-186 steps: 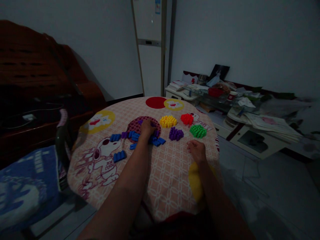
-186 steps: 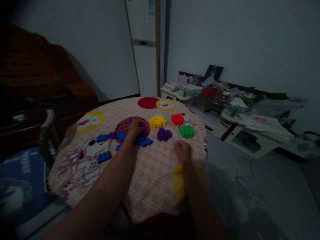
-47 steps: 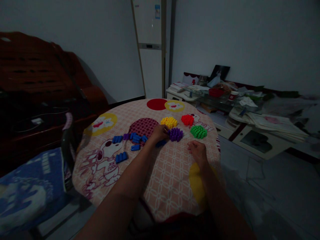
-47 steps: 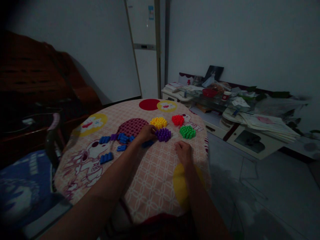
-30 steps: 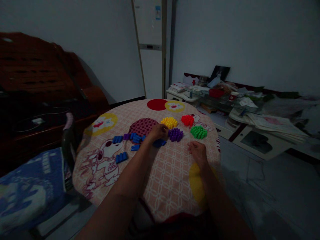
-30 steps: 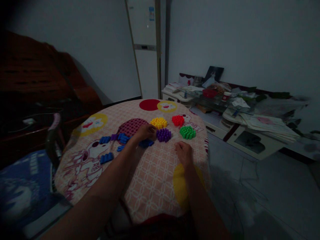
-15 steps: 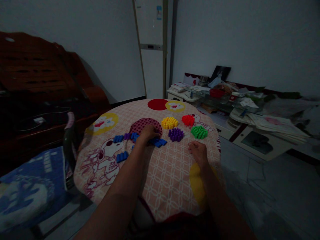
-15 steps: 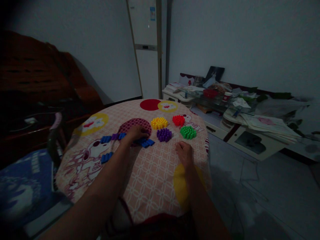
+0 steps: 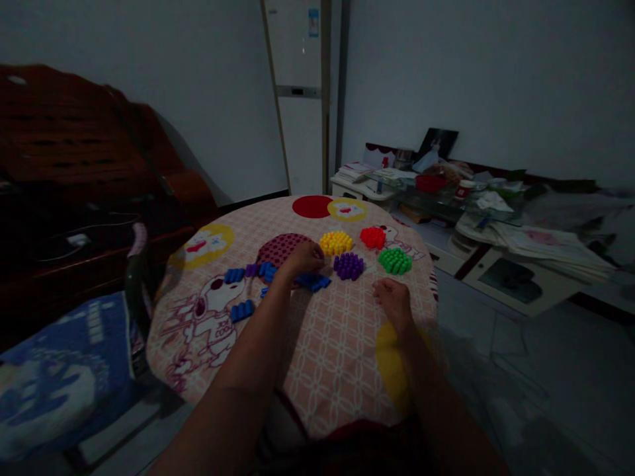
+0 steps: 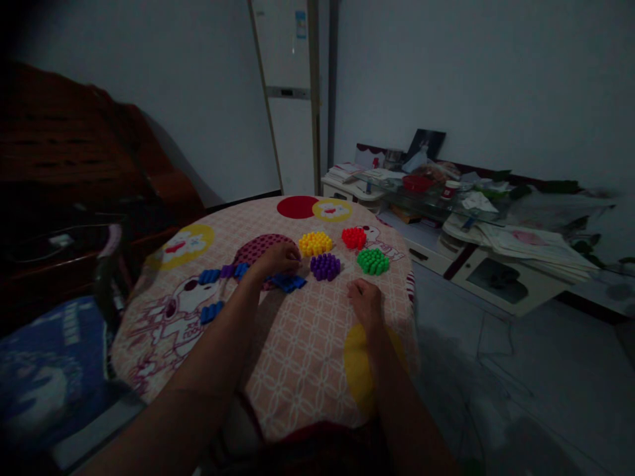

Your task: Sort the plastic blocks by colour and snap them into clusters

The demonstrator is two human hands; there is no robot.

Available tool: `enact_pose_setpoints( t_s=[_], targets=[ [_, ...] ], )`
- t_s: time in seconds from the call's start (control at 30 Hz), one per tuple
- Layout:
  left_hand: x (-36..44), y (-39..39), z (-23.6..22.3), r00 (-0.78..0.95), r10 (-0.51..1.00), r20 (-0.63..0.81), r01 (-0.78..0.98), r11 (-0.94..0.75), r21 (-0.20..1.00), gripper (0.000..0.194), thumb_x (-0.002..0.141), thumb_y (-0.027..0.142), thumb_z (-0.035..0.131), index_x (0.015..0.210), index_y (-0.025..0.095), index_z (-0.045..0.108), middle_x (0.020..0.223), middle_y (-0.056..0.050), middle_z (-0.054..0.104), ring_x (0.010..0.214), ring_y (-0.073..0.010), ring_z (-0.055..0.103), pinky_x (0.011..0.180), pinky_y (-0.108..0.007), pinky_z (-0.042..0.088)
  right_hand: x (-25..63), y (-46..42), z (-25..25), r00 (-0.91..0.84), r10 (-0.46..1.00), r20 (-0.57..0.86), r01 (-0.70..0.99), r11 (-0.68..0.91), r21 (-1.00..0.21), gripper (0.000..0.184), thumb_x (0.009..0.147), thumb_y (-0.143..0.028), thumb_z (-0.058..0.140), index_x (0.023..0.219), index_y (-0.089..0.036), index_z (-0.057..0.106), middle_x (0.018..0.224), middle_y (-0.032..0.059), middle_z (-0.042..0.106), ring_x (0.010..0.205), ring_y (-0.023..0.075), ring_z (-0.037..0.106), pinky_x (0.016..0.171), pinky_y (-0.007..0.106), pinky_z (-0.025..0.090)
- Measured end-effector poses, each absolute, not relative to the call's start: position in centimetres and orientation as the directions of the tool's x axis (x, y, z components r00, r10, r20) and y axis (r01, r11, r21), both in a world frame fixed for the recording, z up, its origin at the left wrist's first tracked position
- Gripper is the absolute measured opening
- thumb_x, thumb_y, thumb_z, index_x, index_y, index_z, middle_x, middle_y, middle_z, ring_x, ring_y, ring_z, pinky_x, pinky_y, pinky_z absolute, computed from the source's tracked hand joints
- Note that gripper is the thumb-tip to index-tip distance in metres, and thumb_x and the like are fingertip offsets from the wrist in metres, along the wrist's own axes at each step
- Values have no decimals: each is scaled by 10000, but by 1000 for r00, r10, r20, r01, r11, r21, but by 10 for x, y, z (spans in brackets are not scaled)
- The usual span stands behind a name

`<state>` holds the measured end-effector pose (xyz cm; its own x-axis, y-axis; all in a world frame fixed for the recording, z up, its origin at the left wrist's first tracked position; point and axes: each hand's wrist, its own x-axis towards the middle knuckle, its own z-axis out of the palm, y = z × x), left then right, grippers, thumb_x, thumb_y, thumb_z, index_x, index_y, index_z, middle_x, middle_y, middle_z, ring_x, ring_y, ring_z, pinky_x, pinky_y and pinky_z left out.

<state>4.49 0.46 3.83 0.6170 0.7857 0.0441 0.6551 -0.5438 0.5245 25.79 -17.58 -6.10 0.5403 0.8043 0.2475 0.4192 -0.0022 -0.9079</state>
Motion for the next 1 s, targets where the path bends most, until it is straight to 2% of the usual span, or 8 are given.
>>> enact_pose_setpoints(
  t_s=[0.07, 0.17, 0.33, 0.47, 0.53, 0.7, 1.0],
  targets=[
    [48, 0, 42, 673, 738, -45, 628, -538, 562, 141, 783, 194, 661, 875, 136, 751, 754, -31, 745, 692, -152, 674, 619, -207, 468, 258, -176, -61, 544, 802, 246, 423, -8, -906, 319, 817, -475, 559, 673, -201, 636, 619, -1, 626, 560, 146, 575, 527, 241, 449],
    [53, -6, 43, 690, 715, -115, 643, -532, 552, 153, 814, 220, 633, 788, 138, 760, 622, -15, 704, 596, -129, 643, 578, -193, 442, 258, -176, -60, 546, 801, 247, 432, -17, -902, 320, 820, -476, 557, 670, -204, 635, 615, -2, 626, 558, 146, 579, 533, 245, 451],
    [60, -5, 38, 658, 748, -81, 654, -516, 553, 276, 876, 352, 614, 923, 136, 780, 755, -54, 766, 683, -149, 693, 615, -198, 467, 257, -177, -59, 542, 805, 242, 420, -10, -908, 320, 815, -483, 561, 667, -207, 629, 622, -6, 624, 571, 150, 589, 534, 246, 459],
    [60, 0, 33, 677, 733, -60, 650, -558, 516, 361, 720, 325, 778, 1041, 162, 779, 959, -56, 789, 848, -186, 713, 695, -206, 492, 256, -177, -58, 540, 809, 232, 419, -19, -908, 339, 817, -498, 552, 661, -206, 620, 615, -9, 617, 548, 144, 580, 515, 241, 447],
    [61, 1, 33, 689, 721, -78, 663, -583, 470, 354, 684, 288, 795, 1014, 162, 788, 945, -51, 786, 852, -194, 708, 709, -218, 489, 257, -178, -58, 538, 809, 238, 437, -26, -899, 345, 816, -506, 553, 663, -205, 623, 618, -6, 623, 553, 146, 585, 523, 241, 450],
    [69, -6, 34, 673, 736, -76, 709, -612, 350, 171, 687, 285, 783, 819, 177, 792, 803, -28, 766, 772, -180, 677, 653, -227, 447, 257, -179, -56, 535, 810, 240, 448, -31, -894, 352, 823, -509, 543, 668, -205, 626, 622, 1, 638, 568, 150, 590, 542, 243, 453],
    [79, -16, 35, 659, 751, -41, 725, -619, 304, 285, 685, 337, 811, 902, 156, 772, 835, -46, 747, 807, -210, 676, 653, -252, 430, 256, -178, -58, 540, 805, 243, 429, -15, -903, 337, 820, -497, 557, 673, -202, 629, 622, -6, 623, 569, 147, 574, 535, 244, 435]
  ],
)
